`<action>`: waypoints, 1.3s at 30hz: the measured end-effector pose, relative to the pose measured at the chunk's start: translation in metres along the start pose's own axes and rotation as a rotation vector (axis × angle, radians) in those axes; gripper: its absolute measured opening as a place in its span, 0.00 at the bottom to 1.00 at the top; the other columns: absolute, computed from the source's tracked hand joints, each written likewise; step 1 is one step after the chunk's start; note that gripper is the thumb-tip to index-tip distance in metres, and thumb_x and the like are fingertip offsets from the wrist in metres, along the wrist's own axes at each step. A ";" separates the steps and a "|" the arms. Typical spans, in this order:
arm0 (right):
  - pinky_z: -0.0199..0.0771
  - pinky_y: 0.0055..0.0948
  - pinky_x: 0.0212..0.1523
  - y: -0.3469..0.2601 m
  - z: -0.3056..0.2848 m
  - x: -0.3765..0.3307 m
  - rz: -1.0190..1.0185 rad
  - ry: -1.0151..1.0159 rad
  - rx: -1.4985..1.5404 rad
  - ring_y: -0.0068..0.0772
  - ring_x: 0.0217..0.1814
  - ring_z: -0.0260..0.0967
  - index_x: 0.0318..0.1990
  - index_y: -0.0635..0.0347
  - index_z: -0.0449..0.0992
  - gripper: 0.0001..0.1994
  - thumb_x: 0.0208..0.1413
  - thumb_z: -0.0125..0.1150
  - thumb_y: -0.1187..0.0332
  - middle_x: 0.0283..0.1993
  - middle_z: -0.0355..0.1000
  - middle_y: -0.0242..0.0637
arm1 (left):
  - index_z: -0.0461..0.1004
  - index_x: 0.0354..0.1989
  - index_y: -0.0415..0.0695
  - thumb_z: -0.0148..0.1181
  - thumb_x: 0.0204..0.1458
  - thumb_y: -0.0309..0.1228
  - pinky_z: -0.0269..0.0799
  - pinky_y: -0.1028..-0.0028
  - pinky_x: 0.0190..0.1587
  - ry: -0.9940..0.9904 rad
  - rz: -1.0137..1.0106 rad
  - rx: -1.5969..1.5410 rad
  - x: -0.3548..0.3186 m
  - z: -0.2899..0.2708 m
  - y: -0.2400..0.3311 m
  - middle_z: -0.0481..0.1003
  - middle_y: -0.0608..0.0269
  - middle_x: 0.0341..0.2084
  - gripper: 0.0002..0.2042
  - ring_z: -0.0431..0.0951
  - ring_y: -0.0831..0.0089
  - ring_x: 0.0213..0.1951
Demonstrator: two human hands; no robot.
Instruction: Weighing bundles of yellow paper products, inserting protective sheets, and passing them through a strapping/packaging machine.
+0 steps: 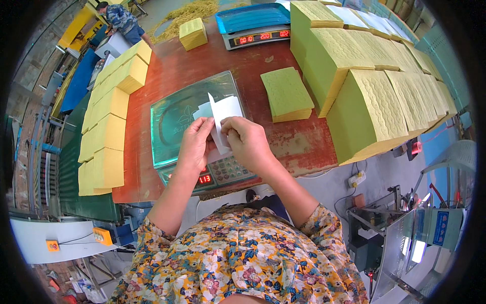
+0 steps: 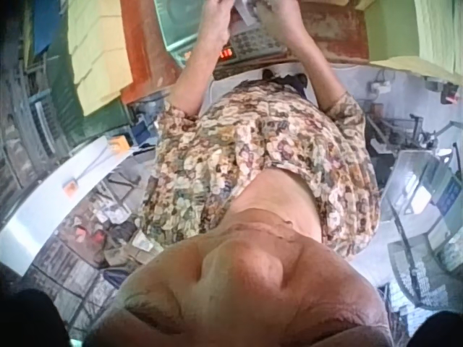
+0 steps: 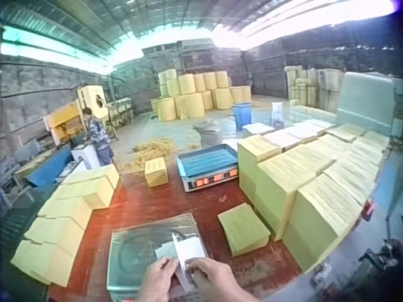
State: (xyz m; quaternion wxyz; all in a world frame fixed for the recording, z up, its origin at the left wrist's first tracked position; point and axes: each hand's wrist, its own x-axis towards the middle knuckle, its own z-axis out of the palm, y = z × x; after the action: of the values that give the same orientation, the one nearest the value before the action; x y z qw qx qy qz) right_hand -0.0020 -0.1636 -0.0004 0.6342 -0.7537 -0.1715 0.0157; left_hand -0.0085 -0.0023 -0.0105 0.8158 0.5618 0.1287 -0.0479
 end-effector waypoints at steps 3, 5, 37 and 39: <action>0.76 0.24 0.36 0.006 0.000 0.003 0.045 -0.019 0.054 0.22 0.38 0.72 0.38 0.70 0.74 0.06 0.58 0.49 0.82 0.48 0.76 0.39 | 0.72 0.35 0.45 0.55 0.63 0.37 0.80 0.74 0.32 0.010 0.008 -0.004 0.000 0.002 0.003 0.74 0.68 0.29 0.09 0.75 0.80 0.29; 0.76 0.24 0.36 0.006 -0.001 0.003 0.047 -0.024 0.066 0.22 0.38 0.72 0.38 0.70 0.74 0.06 0.58 0.49 0.82 0.48 0.76 0.39 | 0.72 0.35 0.45 0.55 0.62 0.37 0.80 0.74 0.32 0.001 0.011 0.002 0.002 0.001 0.002 0.74 0.68 0.29 0.09 0.75 0.80 0.29; 0.76 0.37 0.36 -0.001 -0.003 0.033 -0.037 0.024 -0.208 0.48 0.32 0.77 0.45 0.67 0.76 0.14 0.54 0.61 0.68 0.34 0.77 0.51 | 0.71 0.37 0.40 0.50 0.62 0.28 0.80 0.72 0.34 -0.016 0.002 0.084 -0.003 0.008 0.006 0.74 0.62 0.31 0.06 0.76 0.77 0.31; 0.76 0.36 0.35 -0.003 -0.002 0.033 0.058 0.004 -0.180 0.47 0.33 0.78 0.42 0.68 0.78 0.13 0.54 0.61 0.66 0.31 0.77 0.52 | 0.71 0.38 0.40 0.50 0.62 0.28 0.80 0.72 0.35 -0.017 0.009 0.085 -0.003 0.007 0.004 0.74 0.63 0.32 0.05 0.76 0.77 0.32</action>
State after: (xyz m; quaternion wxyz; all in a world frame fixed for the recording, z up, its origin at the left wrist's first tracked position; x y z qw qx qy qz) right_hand 0.0291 -0.1559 0.0089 0.5634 -0.8124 -0.1493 0.0171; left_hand -0.0096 -0.0073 -0.0032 0.7926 0.5960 0.1171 -0.0545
